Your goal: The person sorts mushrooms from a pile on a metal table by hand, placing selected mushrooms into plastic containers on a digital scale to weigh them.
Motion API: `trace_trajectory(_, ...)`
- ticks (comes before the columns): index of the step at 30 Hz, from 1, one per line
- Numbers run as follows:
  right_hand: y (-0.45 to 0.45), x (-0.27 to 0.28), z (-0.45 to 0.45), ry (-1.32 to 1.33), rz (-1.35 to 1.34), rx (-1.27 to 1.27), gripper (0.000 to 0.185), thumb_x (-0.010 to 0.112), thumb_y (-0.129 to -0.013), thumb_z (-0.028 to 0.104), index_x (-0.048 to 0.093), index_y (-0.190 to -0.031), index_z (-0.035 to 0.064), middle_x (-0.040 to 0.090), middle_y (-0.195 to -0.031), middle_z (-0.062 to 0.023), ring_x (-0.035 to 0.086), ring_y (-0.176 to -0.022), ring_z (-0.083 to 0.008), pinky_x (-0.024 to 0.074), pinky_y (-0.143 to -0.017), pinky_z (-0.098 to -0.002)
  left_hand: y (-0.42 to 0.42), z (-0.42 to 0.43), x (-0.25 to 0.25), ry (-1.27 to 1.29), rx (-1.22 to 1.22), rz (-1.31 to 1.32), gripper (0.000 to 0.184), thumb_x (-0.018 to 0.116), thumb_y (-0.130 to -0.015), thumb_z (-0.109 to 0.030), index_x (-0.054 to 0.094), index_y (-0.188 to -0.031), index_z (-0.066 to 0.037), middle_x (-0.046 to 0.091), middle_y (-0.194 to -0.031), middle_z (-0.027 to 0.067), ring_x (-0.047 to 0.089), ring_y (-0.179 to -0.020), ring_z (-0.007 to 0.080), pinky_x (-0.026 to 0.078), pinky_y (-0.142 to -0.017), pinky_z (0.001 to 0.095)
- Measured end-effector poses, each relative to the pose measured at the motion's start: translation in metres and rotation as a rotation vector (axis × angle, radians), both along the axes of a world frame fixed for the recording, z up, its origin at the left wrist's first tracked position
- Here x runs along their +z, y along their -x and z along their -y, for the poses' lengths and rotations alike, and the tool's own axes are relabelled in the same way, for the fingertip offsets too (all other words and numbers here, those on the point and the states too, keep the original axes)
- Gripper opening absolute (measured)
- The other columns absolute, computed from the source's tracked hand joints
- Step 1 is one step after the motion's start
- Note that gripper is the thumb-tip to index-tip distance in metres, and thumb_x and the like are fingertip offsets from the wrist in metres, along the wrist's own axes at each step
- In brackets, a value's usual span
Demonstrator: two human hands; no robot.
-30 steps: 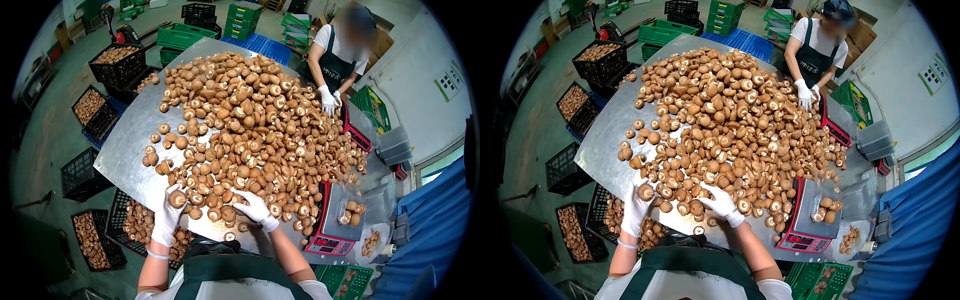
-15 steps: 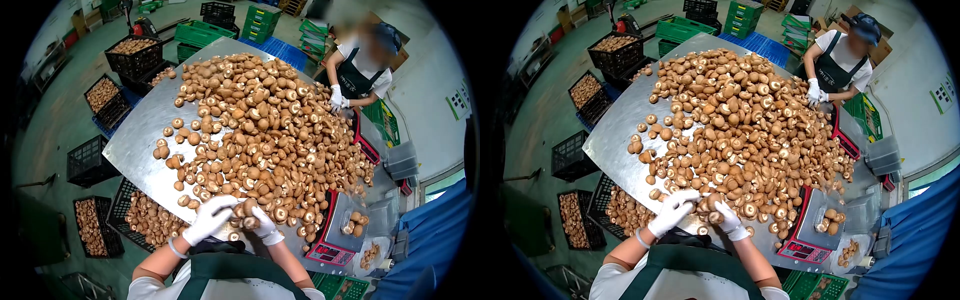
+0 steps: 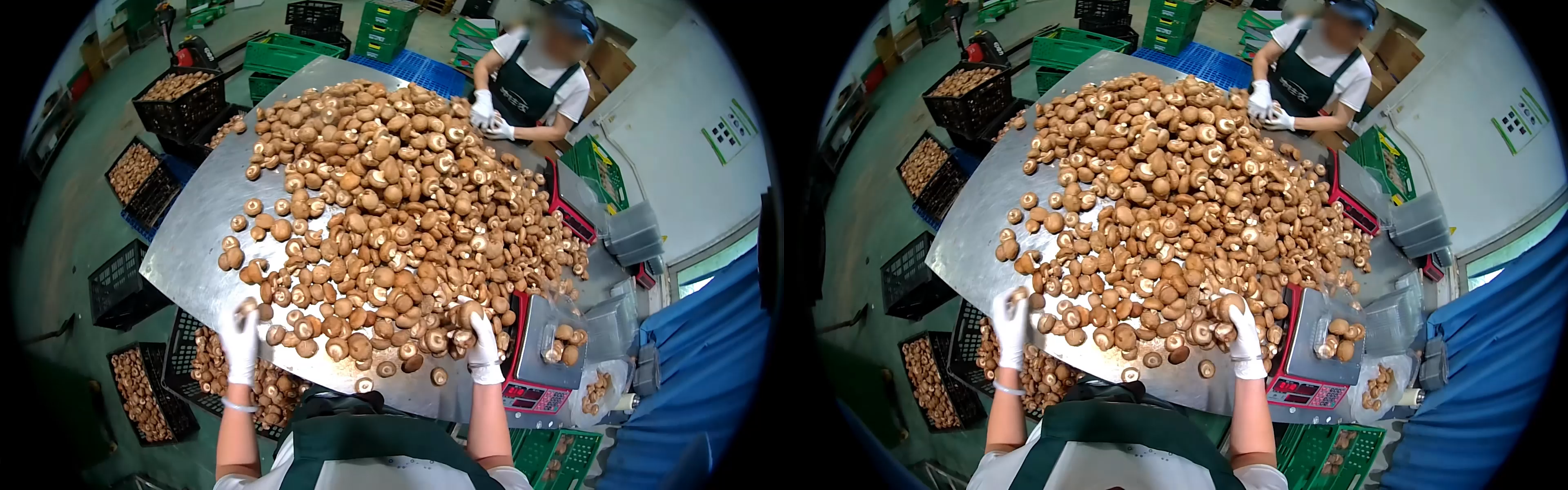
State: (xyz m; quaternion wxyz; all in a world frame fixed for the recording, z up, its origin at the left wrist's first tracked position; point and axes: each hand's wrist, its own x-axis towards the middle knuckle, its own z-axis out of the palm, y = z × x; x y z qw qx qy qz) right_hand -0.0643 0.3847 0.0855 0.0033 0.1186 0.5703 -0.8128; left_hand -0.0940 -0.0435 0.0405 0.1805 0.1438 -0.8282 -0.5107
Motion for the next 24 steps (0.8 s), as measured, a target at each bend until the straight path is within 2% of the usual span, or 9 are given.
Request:
trace_trajectory(2,0.008,0.003,0.001,-0.403,0.019,0.003,0.049,0.064,-0.086,0.026,0.052,-0.128,0.0042,0.059,-0.109,-0.0056,0.058,-0.095,-0.0135,0.0498,-0.082,-0.0295,-0.01,0.043,-0.017,0.189,0.078,-0.031,0.023,0.064,-0.084,-0.01,0.06,-0.104,0.0,0.058,-0.099,0.0104,0.057,-0.091,0.0212,0.045,-0.083,0.0317)
trace_trajectory(3,0.011,0.024,0.014,-0.491,0.236,0.059,0.051,0.067,-0.084,0.029,0.054,-0.127,0.0066,0.061,-0.111,-0.0078,0.06,-0.098,-0.0174,0.0494,-0.084,-0.0309,-0.018,0.058,-0.019,0.214,0.104,0.042,0.022,0.063,-0.084,-0.009,0.06,-0.103,0.0,0.058,-0.1,0.011,0.056,-0.092,0.0229,0.044,-0.085,0.0323)
trace_trajectory(5,0.02,-0.023,0.017,-1.012,0.054,0.154,0.054,0.069,-0.081,0.035,0.056,-0.126,0.0088,0.062,-0.114,-0.0126,0.061,-0.102,-0.0252,0.0493,-0.087,-0.035,-0.031,0.08,-0.03,0.263,0.143,0.068,0.026,0.062,-0.084,-0.008,0.058,-0.108,0.001,0.058,-0.104,0.0127,0.054,-0.099,0.0265,0.042,-0.09,0.0352)
trace_trajectory(7,0.031,-0.014,0.047,-1.25,0.029,0.157,0.058,0.07,-0.077,0.04,0.056,-0.124,0.0082,0.06,-0.117,-0.0175,0.06,-0.106,-0.0319,0.0485,-0.09,-0.0381,-0.041,0.09,-0.043,0.456,0.151,0.072,0.032,0.061,-0.084,-0.008,0.056,-0.115,0.001,0.057,-0.113,0.0154,0.052,-0.107,0.0304,0.039,-0.096,0.0388)
trace_trajectory(14,0.022,-0.021,0.106,-1.181,-0.19,0.436,0.056,0.071,-0.076,0.029,0.055,-0.125,0.006,0.055,-0.122,-0.0194,0.053,-0.113,-0.035,0.0419,-0.098,-0.037,-0.01,0.013,-0.023,0.574,-0.067,-0.098,0.04,0.064,-0.079,-0.01,0.056,-0.117,0.001,0.055,-0.124,0.0186,0.046,-0.122,0.037,0.032,-0.105,0.0467)
trace_trajectory(17,0.015,-0.022,0.094,-0.77,-0.223,0.498,0.052,0.068,-0.081,0.028,0.054,-0.126,0.0056,0.056,-0.124,-0.0143,0.055,-0.111,-0.0259,0.0424,-0.096,-0.0351,0.023,-0.045,0.025,0.482,-0.329,-0.224,0.039,0.068,-0.077,-0.01,0.06,-0.114,-0.002,0.06,-0.116,0.0156,0.052,-0.114,0.0367,0.039,-0.101,0.044)
trace_trajectory(20,0.01,-0.014,0.07,0.04,0.118,0.409,0.047,0.058,-0.088,0.018,0.047,-0.132,0.0042,0.056,-0.121,-0.0135,0.058,-0.102,-0.0185,0.0469,-0.085,-0.0259,0.061,-0.093,0.025,0.384,-0.624,-0.242,0.033,0.067,-0.078,-0.013,0.064,-0.11,-0.008,0.064,-0.109,0.0108,0.057,-0.105,0.0314,0.046,-0.091,0.0396)
trace_trajectory(23,0.008,-0.027,0.049,0.711,0.086,0.226,0.059,0.04,-0.098,0.044,0.038,-0.135,-0.0025,0.051,-0.128,-0.0184,0.055,-0.11,-0.0242,0.0486,-0.09,-0.0307,0.094,-0.143,0.014,0.513,-0.78,-0.256,0.029,0.063,-0.08,-0.012,0.064,-0.109,-0.01,0.064,-0.105,0.0084,0.059,-0.097,0.0279,0.049,-0.081,0.0363)
trace_trajectory(24,0.01,-0.006,0.056,0.596,0.106,0.122,0.072,0.029,-0.097,0.054,0.034,-0.136,-0.0058,0.047,-0.133,-0.021,0.049,-0.121,-0.0304,0.043,-0.101,-0.0395,0.107,-0.156,0.003,0.574,-0.859,-0.252,0.029,0.061,-0.081,-0.012,0.063,-0.111,-0.011,0.063,-0.105,0.0088,0.059,-0.095,0.0285,0.049,-0.08,0.0375)
